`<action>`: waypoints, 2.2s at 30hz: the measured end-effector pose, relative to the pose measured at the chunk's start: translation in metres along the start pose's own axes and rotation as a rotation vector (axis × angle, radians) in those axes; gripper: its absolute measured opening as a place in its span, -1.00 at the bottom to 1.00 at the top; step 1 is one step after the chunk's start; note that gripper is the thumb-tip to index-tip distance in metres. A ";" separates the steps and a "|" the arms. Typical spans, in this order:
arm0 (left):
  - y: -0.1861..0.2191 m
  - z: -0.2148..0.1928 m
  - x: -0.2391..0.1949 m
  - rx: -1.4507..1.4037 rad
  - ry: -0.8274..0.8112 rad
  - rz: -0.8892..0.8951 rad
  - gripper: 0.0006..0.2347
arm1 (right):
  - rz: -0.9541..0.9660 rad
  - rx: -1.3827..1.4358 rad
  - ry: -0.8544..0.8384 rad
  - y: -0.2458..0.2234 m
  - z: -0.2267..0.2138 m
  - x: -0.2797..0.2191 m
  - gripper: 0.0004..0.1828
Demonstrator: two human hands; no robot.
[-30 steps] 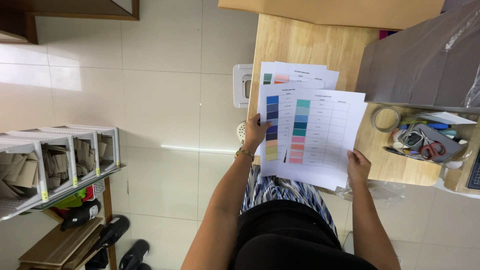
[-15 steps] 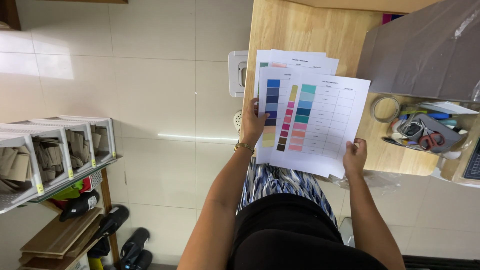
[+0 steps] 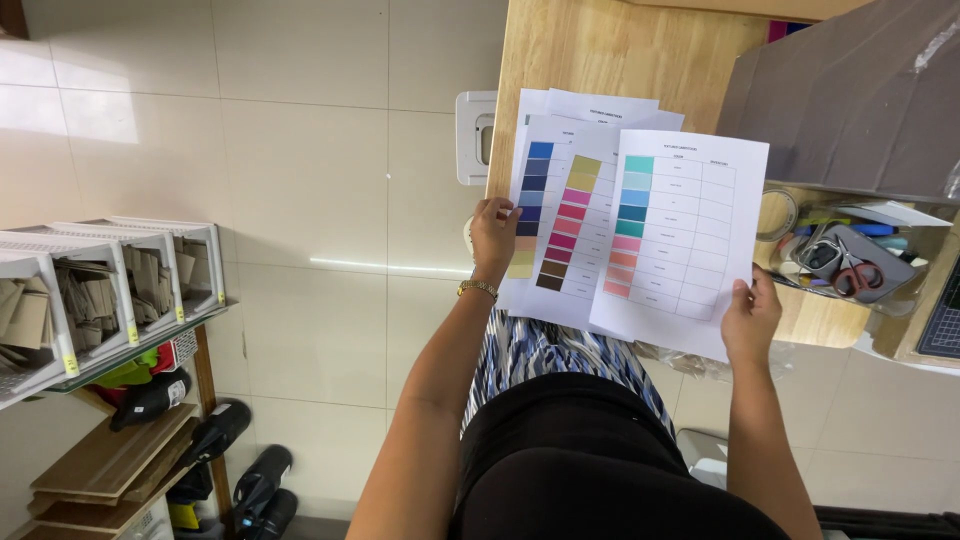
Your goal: Matching individual color swatches to a printed inventory chart and organizing multiple color-coded documents.
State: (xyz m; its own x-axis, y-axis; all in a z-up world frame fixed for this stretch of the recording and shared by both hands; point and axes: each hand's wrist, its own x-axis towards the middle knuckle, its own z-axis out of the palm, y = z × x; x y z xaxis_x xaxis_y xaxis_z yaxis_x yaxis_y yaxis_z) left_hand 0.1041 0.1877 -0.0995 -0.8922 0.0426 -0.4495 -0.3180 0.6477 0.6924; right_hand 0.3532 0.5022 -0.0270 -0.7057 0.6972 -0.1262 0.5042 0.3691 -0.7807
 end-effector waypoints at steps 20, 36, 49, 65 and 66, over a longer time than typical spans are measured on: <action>0.120 -0.183 -0.061 -0.132 0.075 0.504 -0.77 | 0.466 0.796 -0.015 -0.072 0.011 0.009 -0.66; 0.121 -0.218 -0.091 -0.383 -0.149 0.551 -0.59 | 0.437 0.991 -0.358 -0.145 0.123 -0.010 -0.65; 0.056 -0.271 -0.140 -0.076 0.286 0.215 -0.67 | 0.464 0.003 0.095 0.047 0.180 0.041 -0.13; 0.122 -0.270 -0.161 0.109 0.236 0.456 -0.49 | 0.280 -0.236 0.039 0.037 0.151 0.064 -0.76; 0.125 -0.272 -0.162 0.108 0.238 0.460 -0.49 | 0.278 -0.234 0.042 0.016 0.141 0.061 -0.76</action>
State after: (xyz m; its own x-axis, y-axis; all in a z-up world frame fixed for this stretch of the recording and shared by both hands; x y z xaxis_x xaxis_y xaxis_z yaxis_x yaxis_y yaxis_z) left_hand 0.1214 0.0546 0.2136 -0.9839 0.1750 0.0358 0.1468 0.6780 0.7203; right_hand 0.2481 0.4639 -0.1336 -0.5069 0.8136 -0.2848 0.7777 0.2891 -0.5583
